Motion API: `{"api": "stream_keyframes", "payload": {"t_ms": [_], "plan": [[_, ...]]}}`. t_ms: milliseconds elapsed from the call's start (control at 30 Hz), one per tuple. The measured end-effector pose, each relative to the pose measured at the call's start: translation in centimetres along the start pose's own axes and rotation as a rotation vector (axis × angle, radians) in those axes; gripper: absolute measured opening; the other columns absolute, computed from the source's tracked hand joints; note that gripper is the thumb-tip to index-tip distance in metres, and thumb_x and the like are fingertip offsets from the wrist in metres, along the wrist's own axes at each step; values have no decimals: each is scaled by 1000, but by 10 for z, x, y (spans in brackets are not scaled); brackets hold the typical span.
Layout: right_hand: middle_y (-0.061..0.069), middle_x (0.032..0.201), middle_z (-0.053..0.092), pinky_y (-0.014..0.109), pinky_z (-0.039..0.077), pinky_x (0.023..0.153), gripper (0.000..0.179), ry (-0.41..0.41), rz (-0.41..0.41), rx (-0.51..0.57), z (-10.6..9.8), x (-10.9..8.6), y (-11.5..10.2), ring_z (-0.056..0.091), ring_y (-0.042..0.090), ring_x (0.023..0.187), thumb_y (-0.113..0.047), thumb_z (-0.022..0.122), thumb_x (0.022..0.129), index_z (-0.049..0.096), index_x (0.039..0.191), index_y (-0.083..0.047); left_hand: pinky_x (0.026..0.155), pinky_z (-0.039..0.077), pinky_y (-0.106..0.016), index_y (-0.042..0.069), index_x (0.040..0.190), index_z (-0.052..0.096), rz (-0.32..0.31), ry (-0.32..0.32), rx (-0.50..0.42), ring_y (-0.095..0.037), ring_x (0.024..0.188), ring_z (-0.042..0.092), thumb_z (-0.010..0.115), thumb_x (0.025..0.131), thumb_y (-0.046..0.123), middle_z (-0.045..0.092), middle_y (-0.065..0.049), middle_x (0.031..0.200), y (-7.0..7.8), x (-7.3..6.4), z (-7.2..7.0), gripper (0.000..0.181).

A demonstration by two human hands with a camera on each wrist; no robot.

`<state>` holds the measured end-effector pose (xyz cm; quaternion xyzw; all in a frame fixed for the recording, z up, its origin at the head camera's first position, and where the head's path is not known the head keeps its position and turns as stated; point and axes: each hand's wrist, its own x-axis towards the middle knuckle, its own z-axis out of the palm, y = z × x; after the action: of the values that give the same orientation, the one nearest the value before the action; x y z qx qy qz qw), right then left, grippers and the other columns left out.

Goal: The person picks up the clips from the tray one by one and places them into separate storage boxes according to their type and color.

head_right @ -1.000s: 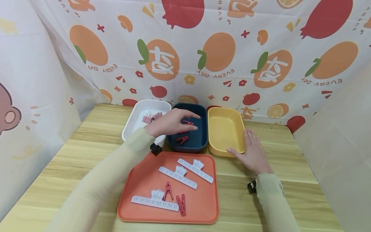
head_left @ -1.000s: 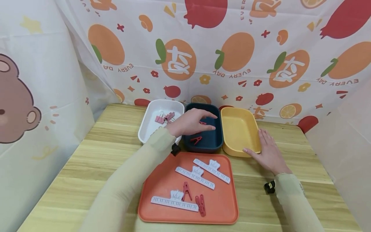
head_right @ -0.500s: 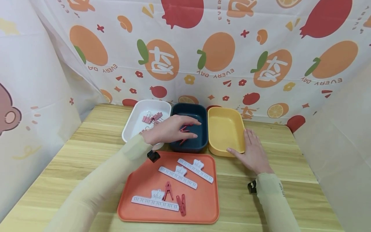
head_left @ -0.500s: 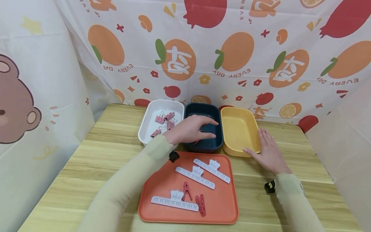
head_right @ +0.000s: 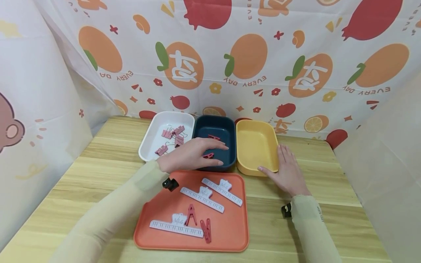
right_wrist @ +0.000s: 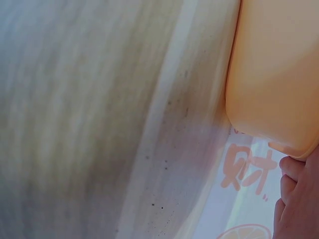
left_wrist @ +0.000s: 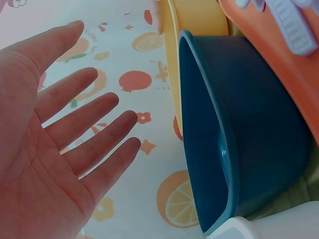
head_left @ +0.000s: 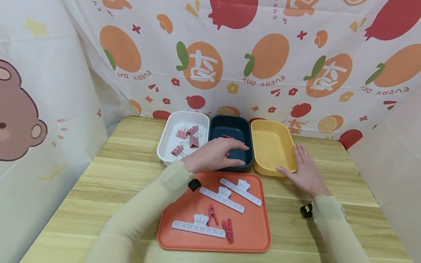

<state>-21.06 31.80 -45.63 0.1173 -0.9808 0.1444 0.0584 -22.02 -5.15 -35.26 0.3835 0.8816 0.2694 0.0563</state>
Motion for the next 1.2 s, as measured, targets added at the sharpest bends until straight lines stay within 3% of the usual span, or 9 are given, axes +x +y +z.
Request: {"api": "stream_keyframes", "payload": {"t_ms": [200,600,1200], "plan": [[24,166,8,52,3,122,109,2,1,2,0,0,0,3,38,153,-69,55,94,9,160,5,101,47,-28,25,141,63,11,-5,-16,-13,133,48,73,94,43,60,7,140,5,-7,2,51],[25,166,11,52,3,122,109,1,3,4,-2,-1,-1,5,39,153,-68,55,94,8,160,4,103,47,-29,23,139,65,70,2,-39,-10,127,53,75,94,39,62,7,137,6,-24,6,49],[25,166,9,52,2,122,110,-13,17,16,-2,-1,-2,3,39,153,-69,55,93,7,160,4,103,47,-33,24,141,63,2,-48,8,-14,132,51,77,92,38,60,6,141,5,-60,8,52]]}}
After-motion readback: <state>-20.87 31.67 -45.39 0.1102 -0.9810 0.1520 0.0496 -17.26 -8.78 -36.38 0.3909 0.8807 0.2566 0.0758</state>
